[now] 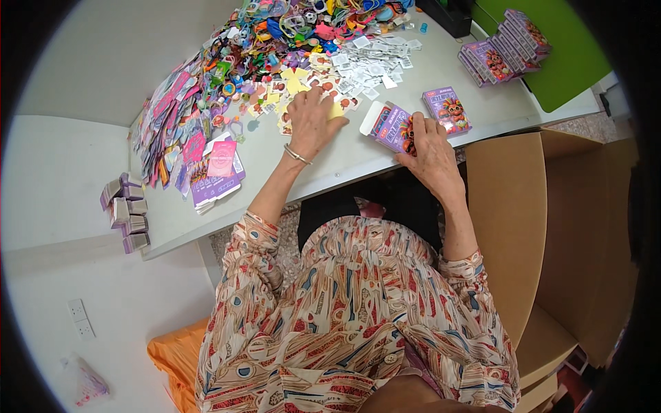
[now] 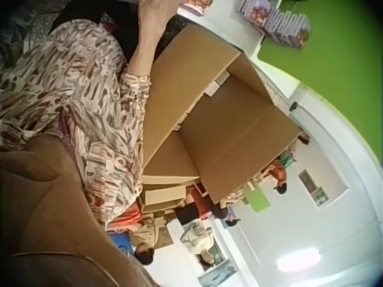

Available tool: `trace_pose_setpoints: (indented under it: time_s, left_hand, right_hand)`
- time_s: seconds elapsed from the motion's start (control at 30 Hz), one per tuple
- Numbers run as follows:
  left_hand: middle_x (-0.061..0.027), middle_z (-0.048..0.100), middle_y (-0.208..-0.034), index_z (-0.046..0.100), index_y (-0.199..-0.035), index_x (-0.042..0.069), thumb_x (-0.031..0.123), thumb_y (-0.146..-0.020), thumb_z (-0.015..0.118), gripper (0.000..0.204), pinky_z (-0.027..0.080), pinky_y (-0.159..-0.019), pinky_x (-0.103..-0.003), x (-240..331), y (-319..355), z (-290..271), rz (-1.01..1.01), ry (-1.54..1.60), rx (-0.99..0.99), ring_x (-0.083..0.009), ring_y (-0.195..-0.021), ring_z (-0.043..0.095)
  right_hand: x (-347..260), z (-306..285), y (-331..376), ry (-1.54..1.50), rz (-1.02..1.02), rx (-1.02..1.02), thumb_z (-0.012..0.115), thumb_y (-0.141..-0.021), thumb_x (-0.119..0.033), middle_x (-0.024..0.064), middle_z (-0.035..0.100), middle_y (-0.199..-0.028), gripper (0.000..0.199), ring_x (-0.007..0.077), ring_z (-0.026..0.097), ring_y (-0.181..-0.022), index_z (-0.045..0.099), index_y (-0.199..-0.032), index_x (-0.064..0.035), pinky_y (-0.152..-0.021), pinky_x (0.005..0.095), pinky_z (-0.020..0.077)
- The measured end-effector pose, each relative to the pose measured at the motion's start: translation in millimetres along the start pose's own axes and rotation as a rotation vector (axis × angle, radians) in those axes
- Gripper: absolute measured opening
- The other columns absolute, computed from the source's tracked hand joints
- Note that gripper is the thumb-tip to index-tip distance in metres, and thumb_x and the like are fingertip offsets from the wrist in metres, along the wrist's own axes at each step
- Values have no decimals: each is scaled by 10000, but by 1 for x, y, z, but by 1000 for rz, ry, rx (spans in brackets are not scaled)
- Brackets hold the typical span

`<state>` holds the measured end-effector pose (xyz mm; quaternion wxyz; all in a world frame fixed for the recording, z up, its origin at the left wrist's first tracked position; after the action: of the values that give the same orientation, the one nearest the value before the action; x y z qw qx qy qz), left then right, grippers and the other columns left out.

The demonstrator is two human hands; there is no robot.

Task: Packing small colorful toy pieces into small boxes.

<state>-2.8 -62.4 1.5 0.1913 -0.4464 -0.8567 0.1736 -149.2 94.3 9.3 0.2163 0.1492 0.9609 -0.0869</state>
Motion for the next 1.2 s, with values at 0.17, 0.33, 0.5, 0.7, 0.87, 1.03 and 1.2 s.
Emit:
trace_pose_setpoints:
  time_s: [0.17,0.33,0.5,0.7,0.87,1.03,1.2]
  left_hand:
    - [-76,570,-1062,669,-923,34,309,-720,763,355,372,-821,-412,-5,-1,11,-4,34,-130,-275,-955,503]
    - [-94,604,-1031,653,-929,32,289,-748,762,333,422,-777,-401,-4,-2,11,132,27,-92,-285,-895,539]
    - [-124,632,-988,654,-962,17,259,-764,758,330,461,-770,-405,5,-12,-15,57,194,30,-310,-891,577]
    - [-124,622,-918,629,-989,12,278,-778,739,356,481,-649,-404,62,-17,-29,159,337,34,-297,-768,590]
    - [-136,616,-872,636,-1039,12,256,-811,718,344,485,-655,-363,78,-21,-34,155,443,-13,-289,-784,605]
    - [-63,663,-948,660,-1094,-1,154,-894,659,252,466,-672,-237,57,-40,-20,-125,763,-140,-98,-740,592]
    - [-22,673,-853,665,-1086,-6,160,-896,660,252,468,-672,-228,39,-51,23,-426,1240,-263,-79,-726,575]
  right_hand:
    - [-3,-1,1,1,2,-3,801,-673,-140,227,543,-1067,702,420,523,-1042,396,-1222,24,-849,457,483]
    - [-4,1,0,14,5,-17,805,-666,-134,221,544,-1063,690,419,523,-1034,401,-1203,20,-837,465,486]
    - [-3,3,0,11,31,-13,809,-660,-136,218,548,-1065,692,414,526,-1026,403,-1199,17,-827,470,486]
    - [-8,2,-2,-15,-9,-1,806,-674,-164,216,551,-1079,711,416,530,-1025,401,-1230,14,-832,464,485]
    - [-1,-4,0,-114,-2,-1,791,-703,-206,228,552,-1071,746,406,547,-1036,377,-1280,20,-849,458,470]
    - [11,-9,2,-231,-1,22,802,-704,-243,247,550,-1098,786,410,547,-1026,376,-1300,41,-878,451,452]
    - [24,-14,7,-359,-13,101,808,-717,-290,271,540,-1172,805,413,531,-1077,396,-1311,67,-920,437,438]
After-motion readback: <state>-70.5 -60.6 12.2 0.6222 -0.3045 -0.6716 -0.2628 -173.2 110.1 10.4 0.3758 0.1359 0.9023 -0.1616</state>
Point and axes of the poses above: each hand's wrist, its own y-axis away from the middle knuckle, its own z-axis out of the palm, x = y × z, the point moved 8 cm from there along -y, towards the middle knuckle
